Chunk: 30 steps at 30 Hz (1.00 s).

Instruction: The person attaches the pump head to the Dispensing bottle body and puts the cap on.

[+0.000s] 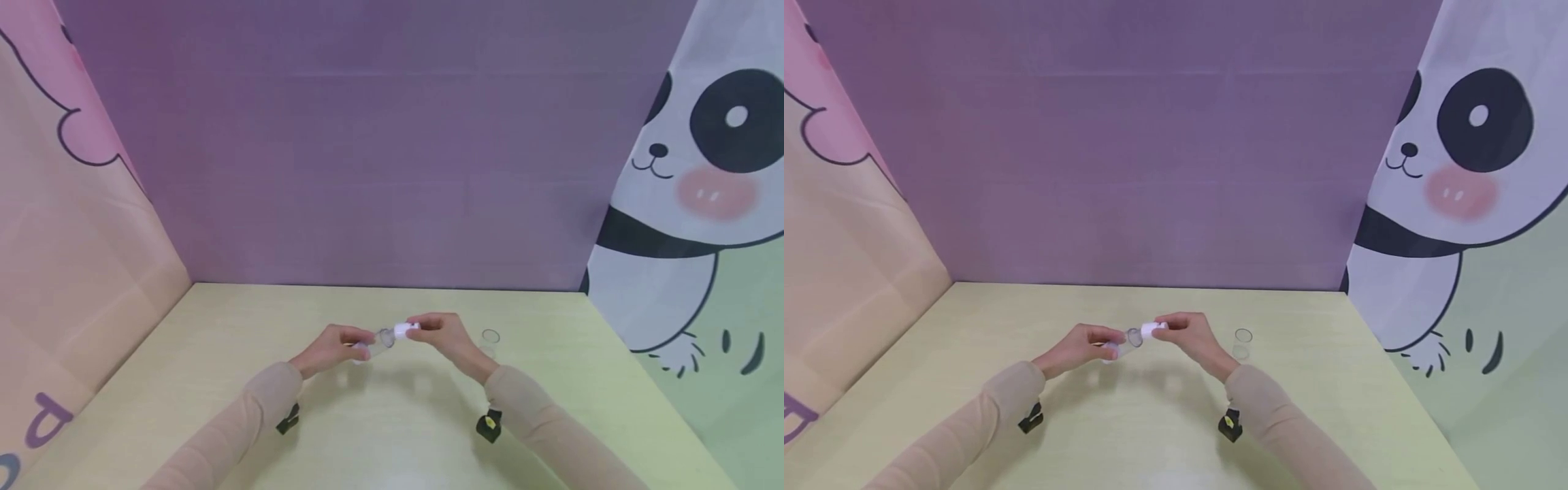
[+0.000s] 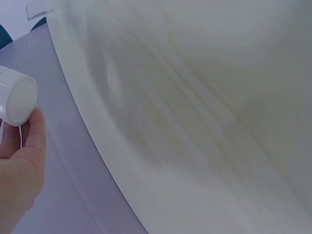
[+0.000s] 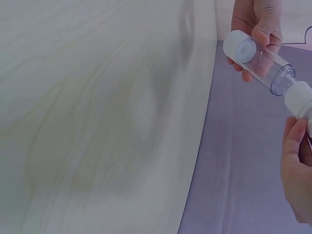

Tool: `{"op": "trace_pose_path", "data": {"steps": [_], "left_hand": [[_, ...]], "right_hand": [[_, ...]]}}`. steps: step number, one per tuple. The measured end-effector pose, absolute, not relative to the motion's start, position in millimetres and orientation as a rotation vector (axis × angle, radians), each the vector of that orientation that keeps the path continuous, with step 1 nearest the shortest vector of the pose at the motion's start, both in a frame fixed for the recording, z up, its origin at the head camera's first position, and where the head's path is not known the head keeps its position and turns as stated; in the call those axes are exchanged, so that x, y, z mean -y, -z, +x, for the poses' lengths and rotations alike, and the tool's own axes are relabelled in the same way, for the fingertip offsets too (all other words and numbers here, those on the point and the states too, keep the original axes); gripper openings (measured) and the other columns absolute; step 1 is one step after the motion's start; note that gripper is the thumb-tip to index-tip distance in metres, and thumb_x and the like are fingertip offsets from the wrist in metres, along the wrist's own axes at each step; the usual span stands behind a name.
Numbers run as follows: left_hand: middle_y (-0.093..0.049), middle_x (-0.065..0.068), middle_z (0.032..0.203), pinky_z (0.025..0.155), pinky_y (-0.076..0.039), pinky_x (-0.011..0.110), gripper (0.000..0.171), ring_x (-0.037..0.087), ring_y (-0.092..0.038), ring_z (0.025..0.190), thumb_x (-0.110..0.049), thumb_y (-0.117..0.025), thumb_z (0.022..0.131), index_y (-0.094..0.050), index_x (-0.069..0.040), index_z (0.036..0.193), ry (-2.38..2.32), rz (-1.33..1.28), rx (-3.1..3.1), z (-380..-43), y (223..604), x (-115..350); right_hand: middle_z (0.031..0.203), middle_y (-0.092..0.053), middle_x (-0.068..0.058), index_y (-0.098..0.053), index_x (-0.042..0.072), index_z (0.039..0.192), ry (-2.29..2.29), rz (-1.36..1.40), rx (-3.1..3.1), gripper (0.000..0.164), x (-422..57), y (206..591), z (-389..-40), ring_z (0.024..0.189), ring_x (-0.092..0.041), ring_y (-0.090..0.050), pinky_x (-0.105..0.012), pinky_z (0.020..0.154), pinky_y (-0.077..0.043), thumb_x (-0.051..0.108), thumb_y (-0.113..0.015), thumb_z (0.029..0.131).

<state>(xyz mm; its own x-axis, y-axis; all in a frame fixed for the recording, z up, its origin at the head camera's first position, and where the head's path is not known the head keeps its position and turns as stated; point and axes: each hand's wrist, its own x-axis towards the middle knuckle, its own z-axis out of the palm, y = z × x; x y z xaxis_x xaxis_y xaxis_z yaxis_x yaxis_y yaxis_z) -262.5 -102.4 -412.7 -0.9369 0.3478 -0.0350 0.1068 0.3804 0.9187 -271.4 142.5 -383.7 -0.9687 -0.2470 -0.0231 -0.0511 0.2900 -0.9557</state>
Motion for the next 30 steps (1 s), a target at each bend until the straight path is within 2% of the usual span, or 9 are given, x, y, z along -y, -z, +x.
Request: {"op": "trace_pose_path", "data": {"steps": [17, 24, 30], "left_hand": [[-0.062, 0.009, 0.118, 0.09, -0.047, 0.04, 0.036, 0.023, -0.057, 0.107, -0.022, -0.073, 0.078, -0.065, -0.011, 0.112, -1.569, 0.415, -2.42, -263.6, 413.1, 97.7], [-0.062, 0.009, 0.118, 0.09, -0.047, 0.039, 0.036, 0.023, -0.057, 0.107, -0.021, -0.072, 0.079, -0.065, -0.01, 0.112, -1.56, 0.414, -2.431, -263.8, 411.8, 95.3], [-0.062, 0.008, 0.118, 0.088, -0.048, 0.037, 0.036, 0.022, -0.057, 0.105, -0.022, -0.072, 0.079, -0.065, -0.012, 0.113, -1.571, 0.395, -2.42, -263.8, 409.9, 95.1]], "right_hand": [[0.096, -0.07, -0.006, -0.069, 0.008, 0.103, 1.63, -0.317, -2.453, 0.029, -138.3, 385.3, -272.8, 0.083, -0.013, -0.062, -0.044, 0.088, -0.047, 0.021, -0.073, 0.077], [0.096, -0.07, -0.006, -0.069, 0.009, 0.102, 1.649, -0.293, -2.478, 0.028, -136.9, 385.7, -273.1, 0.083, -0.013, -0.063, -0.036, 0.083, -0.05, 0.019, -0.073, 0.077], [0.098, -0.07, -0.005, -0.069, 0.009, 0.103, 1.662, -0.289, -2.479, 0.027, -136.1, 386.4, -274.4, 0.084, -0.013, -0.062, -0.037, 0.084, -0.049, 0.02, -0.072, 0.078]]}}
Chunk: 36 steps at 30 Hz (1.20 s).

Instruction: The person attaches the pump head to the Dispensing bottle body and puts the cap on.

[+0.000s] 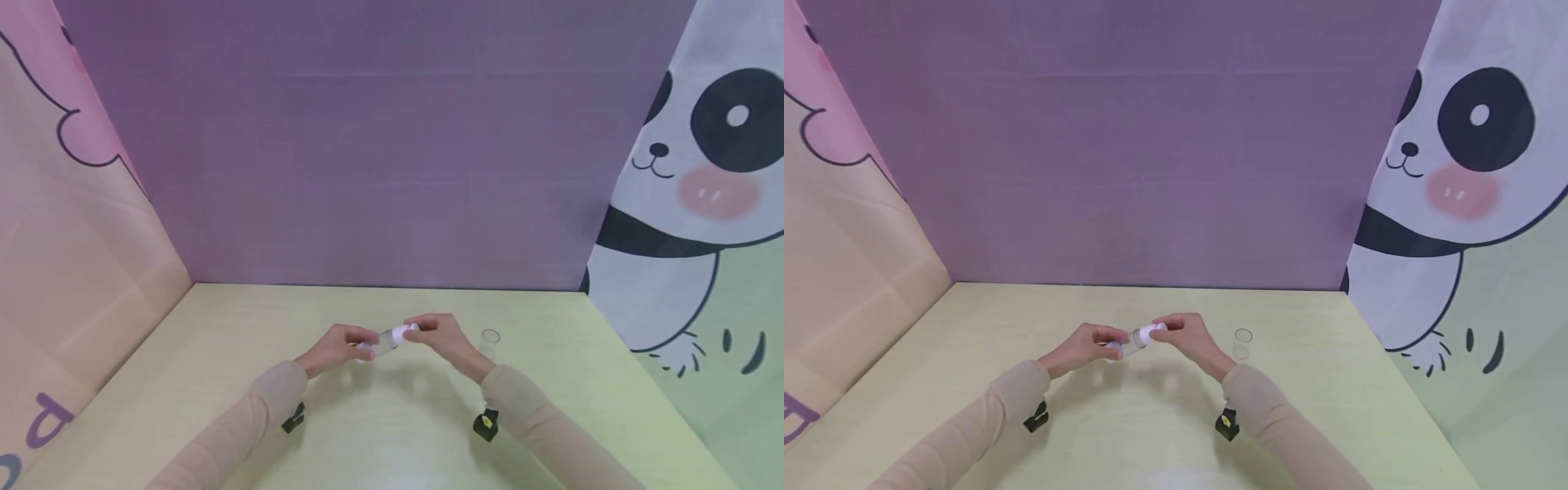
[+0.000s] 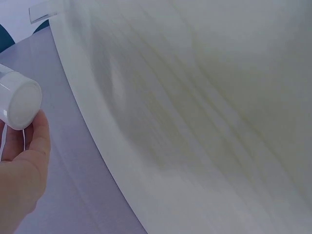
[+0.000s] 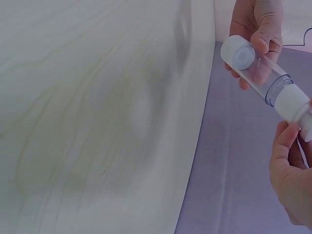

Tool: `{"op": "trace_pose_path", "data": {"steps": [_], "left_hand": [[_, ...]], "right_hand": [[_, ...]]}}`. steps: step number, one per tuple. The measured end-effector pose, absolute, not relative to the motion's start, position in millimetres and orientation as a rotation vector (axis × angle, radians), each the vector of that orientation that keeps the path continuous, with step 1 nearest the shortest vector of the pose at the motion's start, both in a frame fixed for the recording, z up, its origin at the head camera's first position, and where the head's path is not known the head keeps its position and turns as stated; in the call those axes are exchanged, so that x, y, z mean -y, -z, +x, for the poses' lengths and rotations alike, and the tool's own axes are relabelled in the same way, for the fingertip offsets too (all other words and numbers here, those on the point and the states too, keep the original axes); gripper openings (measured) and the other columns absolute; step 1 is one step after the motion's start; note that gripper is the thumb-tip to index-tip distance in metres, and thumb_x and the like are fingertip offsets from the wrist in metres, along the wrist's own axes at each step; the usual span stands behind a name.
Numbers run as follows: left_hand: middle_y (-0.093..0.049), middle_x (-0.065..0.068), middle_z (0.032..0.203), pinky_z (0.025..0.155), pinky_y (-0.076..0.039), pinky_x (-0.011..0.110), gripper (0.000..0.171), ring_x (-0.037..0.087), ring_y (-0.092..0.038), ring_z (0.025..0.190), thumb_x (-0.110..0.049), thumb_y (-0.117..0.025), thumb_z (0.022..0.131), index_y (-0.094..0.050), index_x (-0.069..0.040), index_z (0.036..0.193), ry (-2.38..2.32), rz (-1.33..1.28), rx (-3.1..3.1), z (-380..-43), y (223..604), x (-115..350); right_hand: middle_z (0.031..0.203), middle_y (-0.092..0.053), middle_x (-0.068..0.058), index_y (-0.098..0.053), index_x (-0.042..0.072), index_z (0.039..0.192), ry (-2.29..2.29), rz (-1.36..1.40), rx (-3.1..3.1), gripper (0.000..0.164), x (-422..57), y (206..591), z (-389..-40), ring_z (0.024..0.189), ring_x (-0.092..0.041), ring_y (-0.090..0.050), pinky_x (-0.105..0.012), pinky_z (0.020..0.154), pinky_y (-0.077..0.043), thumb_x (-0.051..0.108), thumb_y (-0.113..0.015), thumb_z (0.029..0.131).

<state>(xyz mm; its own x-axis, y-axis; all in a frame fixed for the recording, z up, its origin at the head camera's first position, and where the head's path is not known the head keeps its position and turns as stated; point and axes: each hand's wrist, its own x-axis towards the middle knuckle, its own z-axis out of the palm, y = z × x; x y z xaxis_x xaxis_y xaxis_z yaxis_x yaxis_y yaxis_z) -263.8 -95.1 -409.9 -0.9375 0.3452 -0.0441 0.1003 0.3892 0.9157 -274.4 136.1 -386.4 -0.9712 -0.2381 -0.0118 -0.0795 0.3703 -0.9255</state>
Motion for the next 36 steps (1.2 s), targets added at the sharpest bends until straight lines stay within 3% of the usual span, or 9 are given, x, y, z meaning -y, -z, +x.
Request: {"op": "trace_pose_path", "data": {"steps": [5, 16, 25, 36], "left_hand": [[-0.062, 0.007, 0.119, 0.087, -0.048, 0.036, 0.035, 0.021, -0.057, 0.104, -0.021, -0.071, 0.079, -0.065, -0.012, 0.113, -1.576, 0.409, -2.425, -264.1, 410.2, 95.9], [-0.06, 0.007, 0.122, 0.092, -0.045, 0.038, 0.036, 0.022, -0.054, 0.111, -0.024, -0.071, 0.08, -0.065, -0.012, 0.113, -1.617, 0.412, -2.399, -263.0, 403.0, 97.6], [-0.062, 0.006, 0.119, 0.091, -0.045, 0.039, 0.035, 0.019, -0.057, 0.105, -0.025, -0.071, 0.08, -0.065, -0.015, 0.113, -1.628, 0.386, -2.382, -266.5, 409.3, 96.7], [-0.062, 0.008, 0.118, 0.092, -0.046, 0.038, 0.037, 0.019, -0.059, 0.104, -0.025, -0.071, 0.08, -0.065, -0.012, 0.114, -1.696, 0.361, -2.303, -265.2, 411.5, 95.7]], "right_hand": [[0.103, -0.068, -0.005, -0.066, 0.008, 0.108, 1.697, -0.329, -2.426, 0.033, -136.0, 387.2, -275.4, 0.089, -0.014, -0.061, -0.043, 0.089, -0.047, 0.023, -0.071, 0.079], [0.13, -0.054, -0.009, -0.052, 0.009, 0.128, 1.855, -0.457, -2.158, 0.057, -144.5, 393.3, -277.4, 0.12, -0.024, -0.051, -0.042, 0.1, -0.04, 0.022, -0.073, 0.077], [0.128, -0.056, -0.011, -0.054, 0.006, 0.125, 1.957, -0.459, -2.056, 0.051, -142.4, 392.1, -276.3, 0.114, -0.017, -0.056, -0.038, 0.099, -0.042, 0.012, -0.072, 0.078], [0.117, -0.064, -0.007, -0.06, 0.007, 0.118, 1.963, -0.374, -2.123, 0.044, -138.2, 390.9, -272.9, 0.103, -0.015, -0.061, -0.038, 0.096, -0.044, 0.013, -0.073, 0.077]]}}
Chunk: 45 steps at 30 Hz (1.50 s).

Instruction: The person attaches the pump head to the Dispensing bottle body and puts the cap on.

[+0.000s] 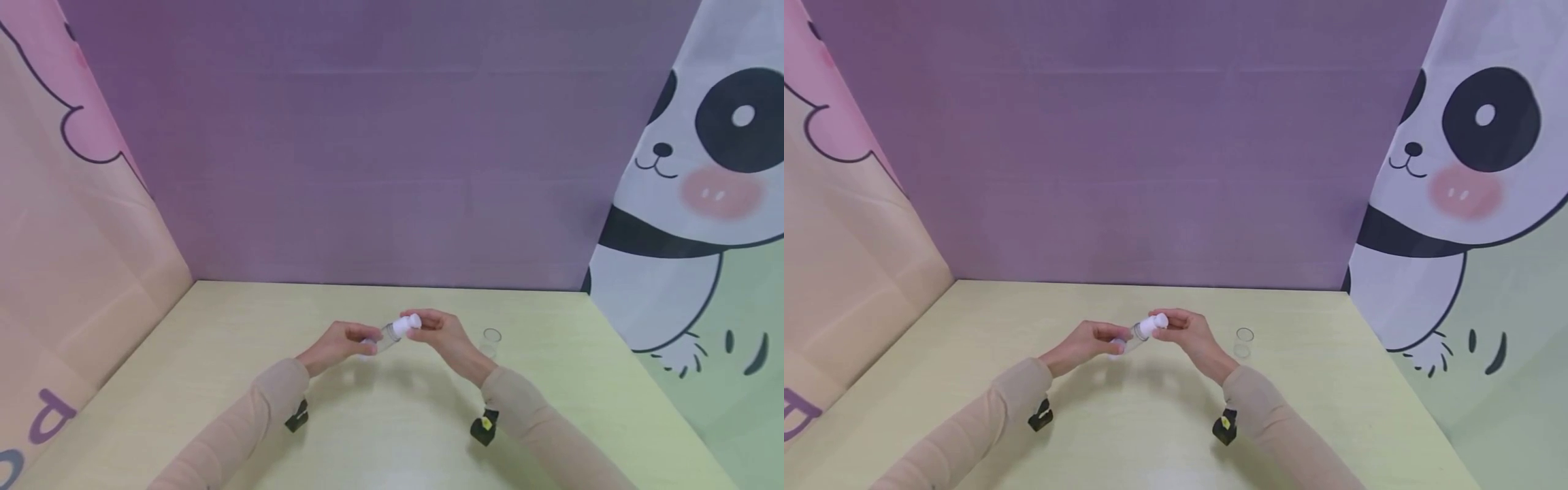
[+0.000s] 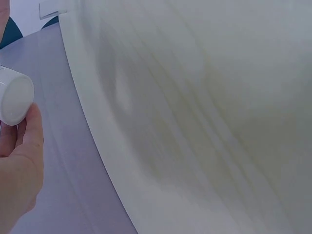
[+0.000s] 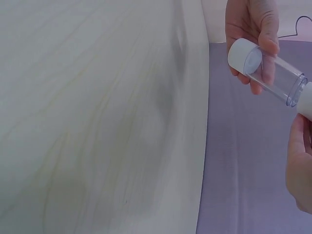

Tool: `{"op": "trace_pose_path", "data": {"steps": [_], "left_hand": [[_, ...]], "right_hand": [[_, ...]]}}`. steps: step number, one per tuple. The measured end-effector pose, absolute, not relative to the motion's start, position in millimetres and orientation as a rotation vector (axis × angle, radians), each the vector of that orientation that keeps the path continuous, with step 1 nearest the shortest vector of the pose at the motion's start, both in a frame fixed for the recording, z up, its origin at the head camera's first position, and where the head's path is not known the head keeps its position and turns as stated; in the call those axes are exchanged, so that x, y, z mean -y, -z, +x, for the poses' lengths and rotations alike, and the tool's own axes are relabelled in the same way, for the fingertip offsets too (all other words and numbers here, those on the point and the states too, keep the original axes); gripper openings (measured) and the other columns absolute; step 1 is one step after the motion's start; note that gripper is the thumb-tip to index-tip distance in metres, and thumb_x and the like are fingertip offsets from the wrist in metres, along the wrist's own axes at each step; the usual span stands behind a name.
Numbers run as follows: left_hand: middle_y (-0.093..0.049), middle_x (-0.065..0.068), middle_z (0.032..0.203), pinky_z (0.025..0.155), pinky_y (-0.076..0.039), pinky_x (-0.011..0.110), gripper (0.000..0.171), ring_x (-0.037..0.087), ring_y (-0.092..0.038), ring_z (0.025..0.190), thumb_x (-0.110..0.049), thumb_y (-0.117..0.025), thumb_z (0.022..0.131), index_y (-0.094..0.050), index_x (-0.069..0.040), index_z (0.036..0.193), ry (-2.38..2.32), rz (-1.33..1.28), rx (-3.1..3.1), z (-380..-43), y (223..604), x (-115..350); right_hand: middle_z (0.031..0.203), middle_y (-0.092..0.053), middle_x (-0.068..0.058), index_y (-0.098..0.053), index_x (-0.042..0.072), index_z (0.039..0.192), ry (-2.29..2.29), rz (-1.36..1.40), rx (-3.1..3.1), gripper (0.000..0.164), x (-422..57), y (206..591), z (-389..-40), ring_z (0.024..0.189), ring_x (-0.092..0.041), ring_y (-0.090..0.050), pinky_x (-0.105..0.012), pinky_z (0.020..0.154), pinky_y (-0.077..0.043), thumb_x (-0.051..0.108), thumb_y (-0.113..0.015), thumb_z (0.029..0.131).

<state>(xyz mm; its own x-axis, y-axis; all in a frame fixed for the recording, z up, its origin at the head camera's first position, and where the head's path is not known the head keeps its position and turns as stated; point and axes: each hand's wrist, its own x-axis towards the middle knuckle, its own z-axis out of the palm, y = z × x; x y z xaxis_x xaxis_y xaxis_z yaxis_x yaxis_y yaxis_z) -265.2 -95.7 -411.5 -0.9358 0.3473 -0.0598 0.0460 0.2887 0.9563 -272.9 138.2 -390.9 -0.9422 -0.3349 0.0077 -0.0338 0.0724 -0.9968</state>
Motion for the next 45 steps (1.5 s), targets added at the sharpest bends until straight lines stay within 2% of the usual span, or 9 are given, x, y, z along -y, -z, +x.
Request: {"op": "trace_pose_path", "data": {"steps": [9, 25, 39, 45], "left_hand": [[-0.061, 0.007, 0.121, 0.092, -0.045, 0.039, 0.036, 0.019, -0.057, 0.106, -0.025, -0.071, 0.08, -0.065, -0.013, 0.113, -1.681, 0.312, -2.314, -265.1, 413.8, 95.6], [-0.062, 0.007, 0.119, 0.09, -0.047, 0.037, 0.037, 0.018, -0.058, 0.102, -0.027, -0.07, 0.08, -0.065, -0.013, 0.114, -1.68, 0.36, -2.305, -266.7, 414.3, 93.0], [-0.062, 0.006, 0.119, 0.091, -0.046, 0.04, 0.035, 0.018, -0.058, 0.102, -0.026, -0.069, 0.081, -0.065, -0.013, 0.114, -1.681, 0.34, -2.301, -263.8, 410.9, 91.8], [-0.061, 0.007, 0.119, 0.09, -0.046, 0.04, 0.036, 0.018, -0.058, 0.103, -0.026, -0.07, 0.081, -0.065, -0.013, 0.114, -1.685, 0.339, -2.3, -263.6, 411.1, 92.0]], "right_hand": [[0.114, -0.065, -0.008, -0.062, 0.006, 0.115, 2.017, -0.308, -2.128, 0.04, -134.3, 396.6, -272.7, 0.103, -0.016, -0.061, -0.036, 0.094, -0.046, 0.009, -0.073, 0.076], [0.104, -0.066, -0.007, -0.062, 0.004, 0.11, 2.063, -0.183, -2.224, 0.037, -127.5, 395.9, -268.9, 0.091, -0.013, -0.061, -0.031, 0.087, -0.049, 0.015, -0.074, 0.076], [0.106, -0.065, -0.009, -0.061, 0.003, 0.113, 2.054, -0.21, -2.23, 0.04, -128.7, 395.5, -268.3, 0.093, -0.014, -0.061, -0.032, 0.088, -0.049, 0.016, -0.073, 0.077], [0.116, -0.063, -0.01, -0.056, 0.003, 0.121, 2.043, -0.267, -2.179, 0.046, -130.8, 395.1, -267.2, 0.1, -0.015, -0.06, -0.035, 0.093, -0.046, 0.012, -0.071, 0.078]]}}
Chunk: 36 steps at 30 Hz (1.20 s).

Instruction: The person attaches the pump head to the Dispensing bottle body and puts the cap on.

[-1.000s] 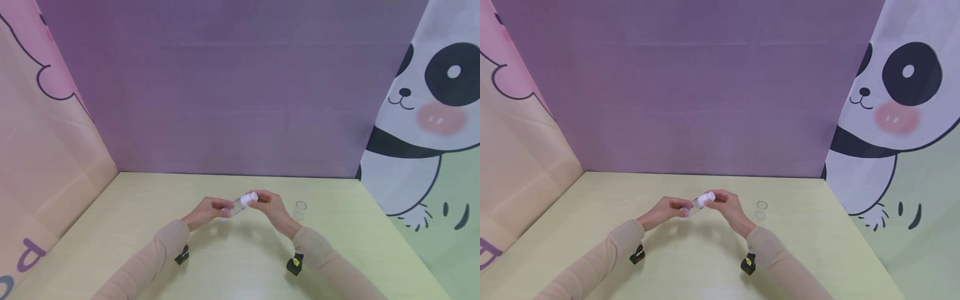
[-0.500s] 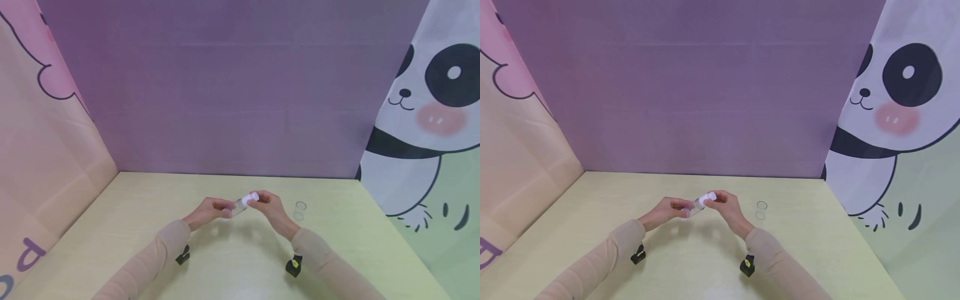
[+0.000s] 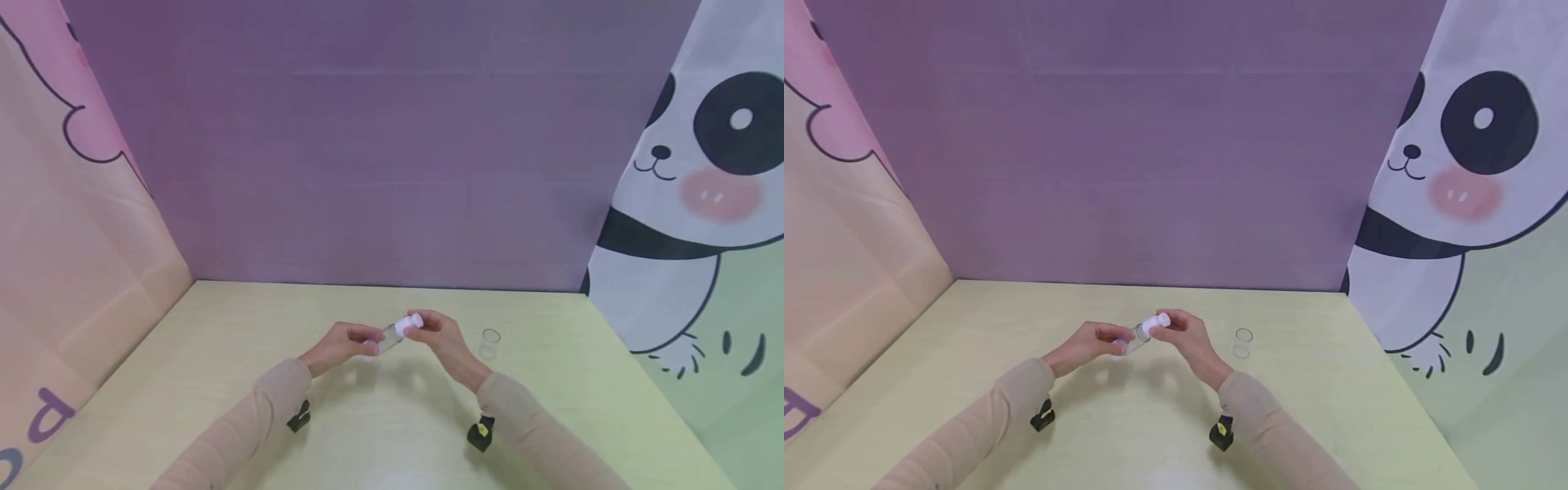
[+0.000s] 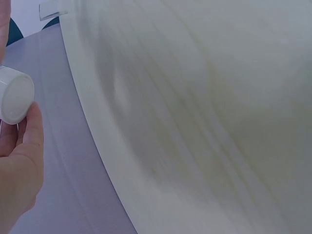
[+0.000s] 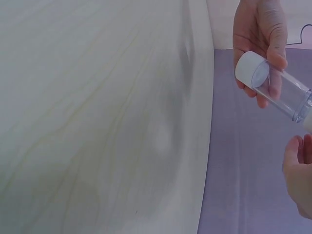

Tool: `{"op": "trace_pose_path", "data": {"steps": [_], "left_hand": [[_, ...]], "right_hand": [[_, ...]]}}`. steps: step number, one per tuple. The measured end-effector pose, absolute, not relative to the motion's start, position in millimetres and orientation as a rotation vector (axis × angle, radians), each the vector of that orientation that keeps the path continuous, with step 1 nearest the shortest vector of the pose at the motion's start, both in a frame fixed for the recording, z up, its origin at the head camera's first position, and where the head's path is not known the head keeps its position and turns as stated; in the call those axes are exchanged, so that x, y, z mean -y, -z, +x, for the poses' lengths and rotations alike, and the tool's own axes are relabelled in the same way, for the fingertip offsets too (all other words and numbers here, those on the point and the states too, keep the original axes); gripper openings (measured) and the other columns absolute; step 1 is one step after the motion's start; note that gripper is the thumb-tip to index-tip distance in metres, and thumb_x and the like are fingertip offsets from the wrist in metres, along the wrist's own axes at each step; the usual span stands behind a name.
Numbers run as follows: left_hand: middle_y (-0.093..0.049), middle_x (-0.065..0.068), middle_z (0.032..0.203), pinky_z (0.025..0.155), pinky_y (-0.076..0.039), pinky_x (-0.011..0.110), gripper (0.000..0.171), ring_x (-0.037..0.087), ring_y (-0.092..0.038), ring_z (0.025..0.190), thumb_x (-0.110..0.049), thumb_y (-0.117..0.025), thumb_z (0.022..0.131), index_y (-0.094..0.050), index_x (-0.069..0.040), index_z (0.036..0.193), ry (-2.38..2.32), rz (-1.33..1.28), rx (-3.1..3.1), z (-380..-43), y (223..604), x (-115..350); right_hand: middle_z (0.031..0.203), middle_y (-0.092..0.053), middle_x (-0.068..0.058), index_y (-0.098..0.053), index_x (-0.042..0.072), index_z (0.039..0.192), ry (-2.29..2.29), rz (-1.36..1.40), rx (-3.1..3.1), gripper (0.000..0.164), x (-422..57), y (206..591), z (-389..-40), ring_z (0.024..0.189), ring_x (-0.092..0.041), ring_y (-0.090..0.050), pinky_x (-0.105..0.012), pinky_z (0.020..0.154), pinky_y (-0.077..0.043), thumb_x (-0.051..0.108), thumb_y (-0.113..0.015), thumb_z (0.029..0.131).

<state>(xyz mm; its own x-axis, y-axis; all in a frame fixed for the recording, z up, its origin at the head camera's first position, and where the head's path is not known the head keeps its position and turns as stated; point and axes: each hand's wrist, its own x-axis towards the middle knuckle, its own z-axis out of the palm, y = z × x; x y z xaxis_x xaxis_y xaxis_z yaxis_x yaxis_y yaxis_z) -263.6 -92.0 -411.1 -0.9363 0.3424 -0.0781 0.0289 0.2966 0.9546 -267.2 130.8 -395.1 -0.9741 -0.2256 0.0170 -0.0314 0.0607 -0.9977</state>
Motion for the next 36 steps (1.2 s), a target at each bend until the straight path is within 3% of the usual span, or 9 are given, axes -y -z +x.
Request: {"op": "trace_pose_path", "data": {"steps": [9, 26, 36], "left_hand": [[-0.06, 0.008, 0.121, 0.092, -0.046, 0.04, 0.036, 0.02, -0.057, 0.106, -0.027, -0.07, 0.08, -0.065, -0.013, 0.114, -1.69, 0.346, -2.289, -263.2, 412.9, 92.7], [-0.061, 0.007, 0.121, 0.092, -0.046, 0.038, 0.036, 0.019, -0.057, 0.106, -0.025, -0.07, 0.08, -0.065, -0.013, 0.113, -1.67, 0.355, -2.304, -263.2, 408.3, 92.0], [-0.062, 0.007, 0.119, 0.088, -0.047, 0.034, 0.035, 0.018, -0.058, 0.102, -0.025, -0.071, 0.08, -0.065, -0.013, 0.113, -1.677, 0.379, -2.301, -264.8, 408.3, 91.1]], "right_hand": [[0.13, -0.054, -0.011, -0.055, 0.007, 0.123, 2.046, -0.414, -2.076, 0.045, -135.5, 395.5, -268.1, 0.117, -0.019, -0.053, -0.037, 0.097, -0.042, 0.003, -0.066, 0.08], [0.122, -0.061, -0.009, -0.057, 0.004, 0.12, 2.068, -0.348, -2.09, 0.042, -132.2, 390.5, -265.5, 0.106, -0.016, -0.06, -0.034, 0.095, -0.045, 0.003, -0.068, 0.079], [0.113, -0.064, -0.01, -0.059, 0.002, 0.117, 2.066, -0.256, -2.174, 0.042, -131.1, 394.6, -266.9, 0.098, -0.015, -0.06, -0.033, 0.091, -0.048, 0.012, -0.072, 0.078]]}}
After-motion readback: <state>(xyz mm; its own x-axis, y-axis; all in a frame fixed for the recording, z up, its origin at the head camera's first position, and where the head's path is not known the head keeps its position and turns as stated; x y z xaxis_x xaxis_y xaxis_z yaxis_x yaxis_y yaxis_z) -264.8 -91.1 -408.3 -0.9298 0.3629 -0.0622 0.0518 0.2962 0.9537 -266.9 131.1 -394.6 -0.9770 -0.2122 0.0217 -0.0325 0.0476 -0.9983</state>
